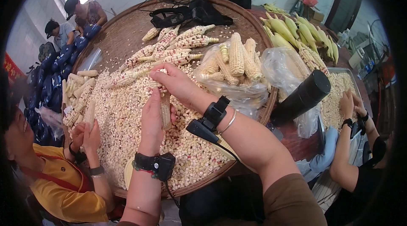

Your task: The recorder is shelling kernels from corn cobs by hand into a large shared tray with other people.

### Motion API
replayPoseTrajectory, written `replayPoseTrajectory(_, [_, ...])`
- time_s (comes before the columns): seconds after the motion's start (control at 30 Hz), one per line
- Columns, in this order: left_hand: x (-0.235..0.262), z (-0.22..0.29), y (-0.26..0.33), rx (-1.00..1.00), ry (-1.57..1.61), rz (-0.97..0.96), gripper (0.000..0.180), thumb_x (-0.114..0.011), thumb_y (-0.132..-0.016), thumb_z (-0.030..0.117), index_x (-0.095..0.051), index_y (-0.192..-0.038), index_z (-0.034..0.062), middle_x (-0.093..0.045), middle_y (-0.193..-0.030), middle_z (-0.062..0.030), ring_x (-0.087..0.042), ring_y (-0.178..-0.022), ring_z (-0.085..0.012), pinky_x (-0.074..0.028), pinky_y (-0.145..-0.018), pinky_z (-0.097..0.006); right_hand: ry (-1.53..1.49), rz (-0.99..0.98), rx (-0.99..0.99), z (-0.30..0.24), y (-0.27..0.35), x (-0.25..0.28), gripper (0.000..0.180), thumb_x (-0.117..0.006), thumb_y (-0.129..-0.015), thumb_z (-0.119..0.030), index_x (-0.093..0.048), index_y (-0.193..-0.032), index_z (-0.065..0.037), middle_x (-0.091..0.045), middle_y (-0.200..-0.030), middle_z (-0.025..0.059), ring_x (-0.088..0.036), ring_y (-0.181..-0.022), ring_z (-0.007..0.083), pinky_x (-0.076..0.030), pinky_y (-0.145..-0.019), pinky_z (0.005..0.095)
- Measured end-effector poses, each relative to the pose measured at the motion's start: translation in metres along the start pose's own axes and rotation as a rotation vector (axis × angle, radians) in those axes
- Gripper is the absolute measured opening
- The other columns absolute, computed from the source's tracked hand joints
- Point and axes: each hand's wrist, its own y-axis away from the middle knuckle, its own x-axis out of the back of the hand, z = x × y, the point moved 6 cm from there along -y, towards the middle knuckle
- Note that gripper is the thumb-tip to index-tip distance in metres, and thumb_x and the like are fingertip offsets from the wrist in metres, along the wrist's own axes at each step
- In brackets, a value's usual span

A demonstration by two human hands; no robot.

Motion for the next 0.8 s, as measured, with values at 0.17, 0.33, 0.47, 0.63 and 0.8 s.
replayPoseTrajectory(0.17, [0.002,0.003,0.001,-0.071,-0.019,-0.022,0.045,-0.040,-0.101,0.046,-0.057,-0.105,0.0044,-0.057,-0.067,-0.0048,-0.051,-0.049,-0.0103,-0.041,-0.045,-0.022,-0.029,-0.015,0.019,-0.001,-0.001,-0.001,0.023,-0.059,-0.095,-0.025,-0.057,-0.111,-0.009,-0.057,-0.099,-0.0003,-0.051,-0.090,0.0080,-0.042,-0.080,0.0245])
replayPoseTrajectory(0.33, [0.000,0.002,0.001,-0.111,-0.017,-0.058,0.046,-0.035,-0.103,0.046,-0.056,-0.105,0.0045,-0.058,-0.069,-0.0055,-0.051,-0.049,-0.0109,-0.041,-0.046,-0.023,-0.045,-0.005,0.072,-0.003,-0.003,0.002,0.027,-0.059,-0.094,-0.028,-0.057,-0.112,-0.008,-0.056,-0.097,0.0012,-0.049,-0.089,0.0099,-0.042,-0.076,0.0271])
replayPoseTrajectory(0.47, [-0.001,-0.005,-0.003,-0.032,0.171,-0.057,0.055,-0.031,-0.101,0.053,-0.056,-0.105,0.0049,-0.059,-0.071,-0.0068,-0.052,-0.050,-0.0136,-0.043,-0.047,-0.026,-0.083,0.004,0.041,-0.004,-0.001,0.004,0.023,-0.059,-0.095,-0.026,-0.057,-0.110,-0.008,-0.058,-0.097,0.0008,-0.051,-0.089,0.0091,-0.043,-0.078,0.0255])
replayPoseTrajectory(0.63, [0.003,0.000,0.001,0.064,0.191,-0.014,0.059,-0.035,-0.098,0.059,-0.056,-0.105,0.0052,-0.060,-0.071,-0.0078,-0.055,-0.051,-0.0148,-0.045,-0.047,-0.026,0.047,-0.018,0.056,-0.001,-0.003,-0.002,0.019,-0.058,-0.096,-0.024,-0.056,-0.108,-0.010,-0.057,-0.096,-0.0014,-0.051,-0.089,0.0070,-0.042,-0.078,0.0233])
replayPoseTrajectory(0.8, [0.003,-0.003,-0.002,0.089,0.075,0.010,0.058,-0.039,-0.096,0.059,-0.058,-0.100,0.0044,-0.059,-0.066,-0.0063,-0.055,-0.049,-0.0135,-0.045,-0.045,-0.026,0.134,-0.030,0.095,-0.001,-0.002,-0.002,0.020,-0.058,-0.096,-0.025,-0.057,-0.109,-0.010,-0.055,-0.094,-0.0037,-0.047,-0.087,0.0049,-0.040,-0.076,0.0209])
